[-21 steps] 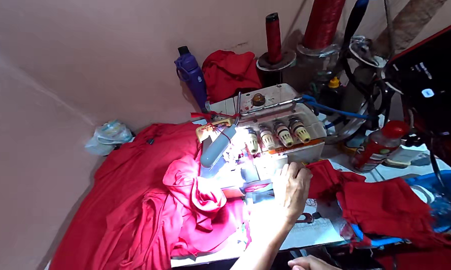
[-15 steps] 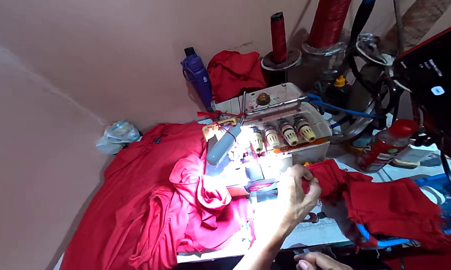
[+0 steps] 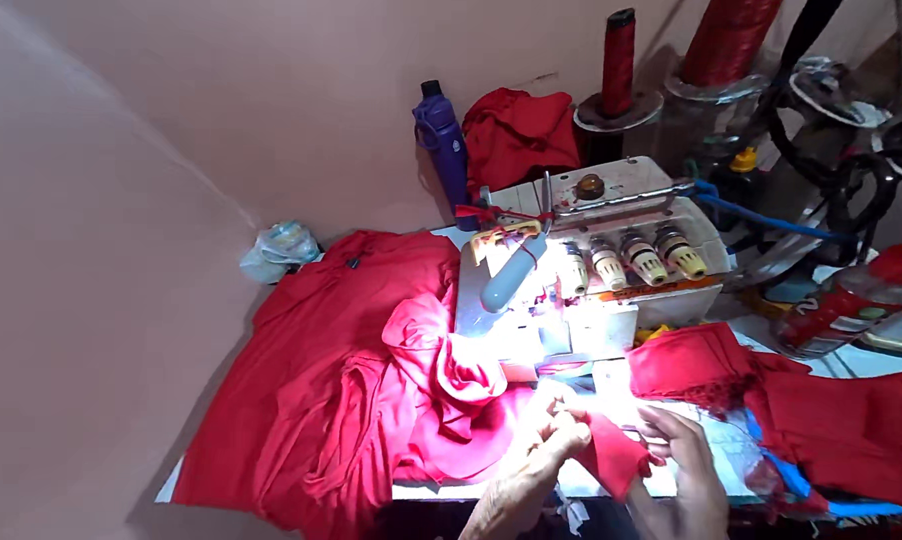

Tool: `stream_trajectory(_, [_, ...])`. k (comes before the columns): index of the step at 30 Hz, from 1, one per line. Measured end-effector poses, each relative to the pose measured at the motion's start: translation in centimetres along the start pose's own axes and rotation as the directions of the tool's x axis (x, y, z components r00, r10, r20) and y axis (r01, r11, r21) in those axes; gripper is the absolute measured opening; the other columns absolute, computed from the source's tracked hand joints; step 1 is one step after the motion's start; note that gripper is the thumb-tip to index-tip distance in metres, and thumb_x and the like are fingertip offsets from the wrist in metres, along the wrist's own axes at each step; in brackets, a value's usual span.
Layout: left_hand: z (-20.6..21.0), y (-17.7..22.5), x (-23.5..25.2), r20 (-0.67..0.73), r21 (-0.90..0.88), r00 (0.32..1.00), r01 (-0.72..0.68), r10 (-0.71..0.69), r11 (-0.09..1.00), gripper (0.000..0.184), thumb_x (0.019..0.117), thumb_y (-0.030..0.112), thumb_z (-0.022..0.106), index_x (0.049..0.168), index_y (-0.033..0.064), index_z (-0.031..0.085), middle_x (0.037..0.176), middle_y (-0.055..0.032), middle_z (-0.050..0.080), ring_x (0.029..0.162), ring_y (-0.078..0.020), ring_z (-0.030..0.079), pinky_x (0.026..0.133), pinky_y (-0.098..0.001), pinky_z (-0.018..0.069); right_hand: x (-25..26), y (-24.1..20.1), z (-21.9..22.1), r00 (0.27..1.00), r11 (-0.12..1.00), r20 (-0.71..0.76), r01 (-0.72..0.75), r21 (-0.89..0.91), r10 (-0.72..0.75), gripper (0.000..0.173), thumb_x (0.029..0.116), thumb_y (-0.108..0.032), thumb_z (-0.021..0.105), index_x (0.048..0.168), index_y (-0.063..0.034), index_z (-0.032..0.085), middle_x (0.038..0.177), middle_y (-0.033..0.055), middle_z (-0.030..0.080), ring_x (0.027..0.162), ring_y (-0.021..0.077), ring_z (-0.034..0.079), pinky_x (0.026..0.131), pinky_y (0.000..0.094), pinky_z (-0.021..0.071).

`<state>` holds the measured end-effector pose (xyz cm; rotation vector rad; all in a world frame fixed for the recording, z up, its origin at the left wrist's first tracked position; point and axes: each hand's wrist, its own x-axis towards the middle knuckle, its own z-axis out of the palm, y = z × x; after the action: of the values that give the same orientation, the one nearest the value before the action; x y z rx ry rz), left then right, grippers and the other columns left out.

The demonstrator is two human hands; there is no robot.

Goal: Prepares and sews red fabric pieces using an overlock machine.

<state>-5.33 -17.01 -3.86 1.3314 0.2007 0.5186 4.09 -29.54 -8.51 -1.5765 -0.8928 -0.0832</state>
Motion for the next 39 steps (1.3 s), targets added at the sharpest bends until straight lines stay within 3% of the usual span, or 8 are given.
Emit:
stream_trajectory(6, [-3.6, 0.1, -3.9, -0.082, 0.023, 0.996, -0.019, 0.021, 1.000, 0.027, 0.0894, 0.019, 0.071, 0.113, 0.0155, 0.058, 0.105, 0.0154, 0.065, 0.087, 0.0083, 0.060, 0.072, -0.0125, 0.0504, 0.9, -0.9, 3.3, 0.998, 0.997, -0.045, 0.035, 0.070, -0.031, 0.014, 0.0827, -0.006, 0.064, 0.091, 0.0016, 0.073, 0.090, 0.0074, 0.072, 0.090, -0.0009, 0.066, 0.085, 0.0111, 0.0505])
stream_trajectory(10, [-5.4, 0.2, -6.2, -0.068, 0.227, 0.979, -0.173, 0.193, 0.958, 0.049, 0.0767, 0.002, 0.081, 0.119, 0.0088, 0.057, 0.122, 0.0100, 0.063, 0.116, 0.0045, 0.058, 0.100, -0.0188, 0.0503, 1.6, -1.2, 4.2, 0.996, 0.993, -0.022, 0.087, 0.079, -0.085, 0.017, 0.0721, -0.001, 0.063, 0.086, -0.0005, 0.072, 0.088, 0.0046, 0.071, 0.089, -0.0015, 0.065, 0.083, 0.0095, 0.0502])
stream_trajectory(13, [-5.8, -0.5, -6.8, -0.213, 0.389, 0.901, -0.277, 0.378, 0.879, 0.036, 0.0794, 0.000, 0.074, 0.113, 0.0094, 0.063, 0.114, 0.0095, 0.066, 0.111, 0.0036, 0.061, 0.097, -0.0185, 0.0523, 1.1, -1.6, 5.3, 0.991, 0.984, 0.029, 0.123, 0.126, -0.128, 0.011, 0.0745, -0.005, 0.067, 0.084, -0.0042, 0.072, 0.088, 0.0028, 0.073, 0.092, -0.0020, 0.065, 0.086, 0.0101, 0.0493])
stream_trajectory(16, [-7.1, -0.7, -7.2, -0.283, 0.408, 0.861, -0.290, 0.422, 0.865, 0.015, 0.0912, 0.026, 0.075, 0.102, 0.0161, 0.076, 0.117, 0.0093, 0.066, 0.113, 0.0016, 0.060, 0.096, -0.0164, 0.0519, 0.9, -1.5, 6.2, 0.980, 0.956, 0.131, 0.109, 0.274, -0.150, 0.011, 0.0807, -0.004, 0.070, 0.091, -0.0051, 0.074, 0.093, -0.0012, 0.076, 0.094, -0.0046, 0.068, 0.087, 0.0118, 0.0539])
stream_trajectory(22, [-9.1, 1.0, -6.8, -0.347, 0.467, 0.819, -0.272, 0.458, 0.841, 0.012, 0.0910, 0.025, 0.075, 0.095, 0.0148, 0.080, 0.109, 0.0058, 0.071, 0.107, -0.0014, 0.064, 0.092, -0.0171, 0.0546, 0.2, -2.8, 6.7, 0.910, 0.791, 0.415, -0.275, 0.547, 0.029, 0.013, 0.0899, -0.002, 0.070, 0.094, -0.0131, 0.077, 0.090, -0.0121, 0.075, 0.083, -0.0062, 0.068, 0.076, 0.0140, 0.0575])
stream_trajectory(29, [-10.2, 2.3, -4.8, -0.365, 0.482, 0.792, -0.289, 0.490, 0.827, 0.005, 0.0902, 0.014, 0.075, 0.090, 0.0087, 0.078, 0.096, 0.0042, 0.074, 0.094, -0.0023, 0.068, 0.085, -0.0185, 0.0565, 0.9, -4.9, 8.8, 0.902, 0.699, 0.379, -0.407, 0.587, 0.207, 0.019, 0.0966, 0.007, 0.056, 0.105, -0.0041, 0.069, 0.087, -0.0081, 0.075, 0.074, -0.0003, 0.070, 0.069, 0.0179, 0.0601])
stream_trajectory(34, [-11.1, 3.8, -2.1, -0.467, 0.566, 0.771, -0.117, 0.434, 0.816, 0.011, 0.0900, 0.008, 0.067, 0.096, -0.0003, 0.072, 0.101, -0.0039, 0.071, 0.086, -0.0036, 0.067, 0.076, -0.0184, 0.0572, 2.7, -5.5, 10.8, 0.951, 0.766, 0.267, -0.288, 0.575, 0.157, 0.016, 0.0951, 0.005, 0.056, 0.107, -0.0019, 0.064, 0.088, -0.0083, 0.072, 0.077, -0.0027, 0.068, 0.070, 0.0140, 0.0575])
stream_trajectory(39, [-12.7, 4.2, 1.1, -0.409, 0.678, 0.854, 0.048, 0.321, 0.734, 0.017, 0.0954, 0.013, 0.064, 0.102, -0.0011, 0.072, 0.092, -0.0043, 0.072, 0.080, -0.0018, 0.067, 0.075, -0.0198, 0.0564, 5.2, -4.8, 12.4, 0.969, 0.910, 0.165, -0.232, 0.344, 0.185, 0.017, 0.0951, -0.010, 0.060, 0.099, 0.0035, 0.069, 0.077, -0.0072, 0.067, 0.071, -0.0080, 0.061, 0.067, 0.0118, 0.0523])
